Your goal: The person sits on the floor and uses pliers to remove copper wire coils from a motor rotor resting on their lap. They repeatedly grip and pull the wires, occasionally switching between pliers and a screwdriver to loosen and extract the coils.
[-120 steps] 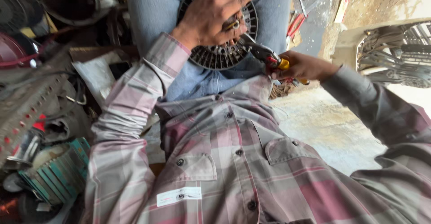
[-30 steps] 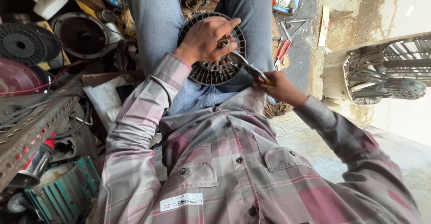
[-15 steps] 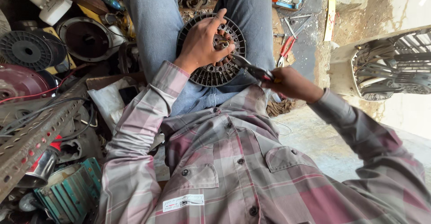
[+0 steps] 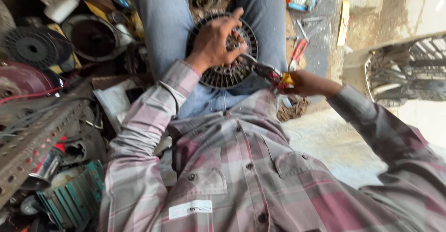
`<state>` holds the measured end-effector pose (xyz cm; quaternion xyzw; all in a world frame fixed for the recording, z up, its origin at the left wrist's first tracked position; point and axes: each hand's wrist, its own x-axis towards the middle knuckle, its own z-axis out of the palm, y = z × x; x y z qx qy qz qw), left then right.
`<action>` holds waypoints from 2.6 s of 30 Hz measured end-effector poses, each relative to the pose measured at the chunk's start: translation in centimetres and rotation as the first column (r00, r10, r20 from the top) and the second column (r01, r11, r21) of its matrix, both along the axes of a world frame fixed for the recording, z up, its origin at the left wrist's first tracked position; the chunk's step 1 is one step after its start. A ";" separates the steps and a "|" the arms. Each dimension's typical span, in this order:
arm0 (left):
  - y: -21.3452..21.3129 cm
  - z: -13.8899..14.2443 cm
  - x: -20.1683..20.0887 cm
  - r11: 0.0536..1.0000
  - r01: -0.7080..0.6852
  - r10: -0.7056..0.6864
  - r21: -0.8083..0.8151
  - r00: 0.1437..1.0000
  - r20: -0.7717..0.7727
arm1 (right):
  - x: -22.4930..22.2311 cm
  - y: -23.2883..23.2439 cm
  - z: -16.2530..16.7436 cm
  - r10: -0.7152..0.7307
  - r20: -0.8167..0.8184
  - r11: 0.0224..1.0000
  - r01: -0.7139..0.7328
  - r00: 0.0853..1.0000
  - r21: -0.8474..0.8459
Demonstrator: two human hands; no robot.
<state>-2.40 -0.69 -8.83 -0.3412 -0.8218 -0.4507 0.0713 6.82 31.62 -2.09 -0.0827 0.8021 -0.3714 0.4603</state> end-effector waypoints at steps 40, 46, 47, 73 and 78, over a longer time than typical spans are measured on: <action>-0.3 0.3 -0.4 0.995 0.056 -0.061 -0.079 0.996 -0.057 | 3.5 -4.0 -0.7 -0.140 -0.212 0.882 0.219 0.967 0.417; -0.3 0.8 -1.3 0.985 0.172 -0.173 -0.032 0.985 -0.023 | 4.6 -4.2 0.6 -0.235 -0.340 0.952 0.286 0.910 0.107; -0.2 0.8 -1.7 0.981 0.185 -0.189 -0.057 0.979 -0.073 | 4.8 -4.2 0.8 -0.200 -0.360 0.968 0.240 0.911 0.069; -0.7 1.1 0.1 0.998 -0.010 0.007 -0.062 0.999 -0.035 | 0.0 -3.2 2.1 0.051 -0.343 0.995 -0.017 0.938 0.100; -1.0 1.3 0.0 0.992 -0.036 0.021 -0.119 0.992 -0.127 | -0.6 -2.6 1.6 0.011 -0.205 0.981 0.029 0.979 0.193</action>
